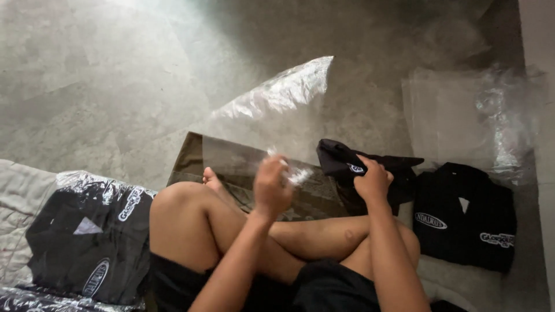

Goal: The person sits on the floor and folds a black polo shirt. They then place the folded shirt into a clear plastic bag, seal it, and set it aside on a nearby mattress.

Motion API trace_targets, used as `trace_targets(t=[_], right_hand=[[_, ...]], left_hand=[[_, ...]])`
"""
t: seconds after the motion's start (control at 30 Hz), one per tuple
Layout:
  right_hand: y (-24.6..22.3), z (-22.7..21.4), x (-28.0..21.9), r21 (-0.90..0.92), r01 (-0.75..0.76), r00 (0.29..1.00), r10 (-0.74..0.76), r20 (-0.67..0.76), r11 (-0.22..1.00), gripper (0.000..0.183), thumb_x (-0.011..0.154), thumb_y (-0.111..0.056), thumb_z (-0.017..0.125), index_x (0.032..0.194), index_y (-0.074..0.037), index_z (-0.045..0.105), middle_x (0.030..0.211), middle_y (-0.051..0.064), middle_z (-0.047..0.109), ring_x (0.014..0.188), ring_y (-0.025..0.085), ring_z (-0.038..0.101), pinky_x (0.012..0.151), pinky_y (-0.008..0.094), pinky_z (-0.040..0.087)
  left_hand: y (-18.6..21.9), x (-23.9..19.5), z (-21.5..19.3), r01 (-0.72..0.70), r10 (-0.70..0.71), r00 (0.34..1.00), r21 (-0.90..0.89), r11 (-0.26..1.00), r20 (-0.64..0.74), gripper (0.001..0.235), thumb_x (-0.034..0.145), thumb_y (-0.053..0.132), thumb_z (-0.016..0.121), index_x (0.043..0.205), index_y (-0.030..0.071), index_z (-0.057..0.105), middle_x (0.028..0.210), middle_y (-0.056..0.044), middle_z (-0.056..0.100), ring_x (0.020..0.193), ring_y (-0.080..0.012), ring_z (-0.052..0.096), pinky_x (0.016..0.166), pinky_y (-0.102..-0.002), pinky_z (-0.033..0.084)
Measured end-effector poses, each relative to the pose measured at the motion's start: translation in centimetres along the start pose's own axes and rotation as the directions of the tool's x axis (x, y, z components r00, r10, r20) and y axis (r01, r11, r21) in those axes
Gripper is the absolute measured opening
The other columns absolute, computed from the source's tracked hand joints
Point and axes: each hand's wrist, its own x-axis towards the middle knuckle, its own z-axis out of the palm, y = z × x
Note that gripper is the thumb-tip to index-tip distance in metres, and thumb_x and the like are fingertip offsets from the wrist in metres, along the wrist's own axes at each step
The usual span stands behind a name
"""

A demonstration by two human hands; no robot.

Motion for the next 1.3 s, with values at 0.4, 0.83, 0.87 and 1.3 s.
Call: trace_targets(t=[0.4, 0.83, 0.87, 1.3], right_hand=[[-0.8, -1.9, -1.0, 0.009, -0.012, 0.998, 0.011, 0.059, 1.000, 0.060, 0.073, -0.007, 0.050, 0.128, -0.033, 0.051, 0.119, -0.005, 0.056, 0.116, 0.017, 0.047, 0.103, 0.039, 0.023], [-1.5, -3.7, -1.4, -0.009, 0.077, 0.994, -0.076, 0.077, 0.997, 0.064, 0.076, 0.002, 0.048, 0.135, -0.023, 0.045, 0.123, -0.001, 0.053, 0.118, 0.018, 0.044, 0.106, 0.044, 0.020], [-1.4, -3.6, -1.3, 0.013, 0.075, 0.996, -0.075, 0.039, 0.997, 0.063, 0.076, 0.004, 0.049, 0.134, -0.019, 0.046, 0.123, 0.001, 0.054, 0.119, 0.019, 0.044, 0.106, 0.044, 0.018], [-0.7, -3.0, -2.2, -0.014, 0.296, 0.953, -0.294, 0.073, 0.955, 0.068, 0.068, 0.003, 0.053, 0.128, -0.029, 0.051, 0.116, -0.009, 0.057, 0.116, 0.013, 0.046, 0.106, 0.041, 0.020]], left_hand=[[-4.6, -3.5, 3.9, 0.166, -0.522, 0.364, 0.498, 0.851, 0.771, 0.028, 0.058, 0.044, 0.064, 0.073, 0.021, 0.067, 0.090, -0.005, 0.066, 0.094, -0.0305, 0.063, 0.085, -0.059, 0.040], [-1.9, 4.2, -0.5, 0.110, -0.639, 0.207, 0.632, 0.767, 0.741, 0.080, 0.081, 0.065, 0.044, 0.137, 0.008, 0.035, 0.130, -0.020, 0.044, 0.116, -0.0413, 0.049, 0.089, -0.052, 0.046], [-2.6, 4.0, 0.1, 0.114, -0.671, 0.245, 0.666, 0.737, 0.700, 0.076, 0.084, 0.062, 0.041, 0.137, 0.009, 0.034, 0.131, -0.020, 0.043, 0.116, -0.0428, 0.048, 0.088, -0.053, 0.046], [-9.9, 1.8, 3.0, 0.150, -0.751, 0.341, 0.756, 0.638, 0.566, 0.086, 0.079, 0.037, 0.063, 0.145, 0.011, 0.014, 0.145, -0.021, 0.021, 0.134, -0.0455, 0.015, 0.100, -0.064, 0.021]])
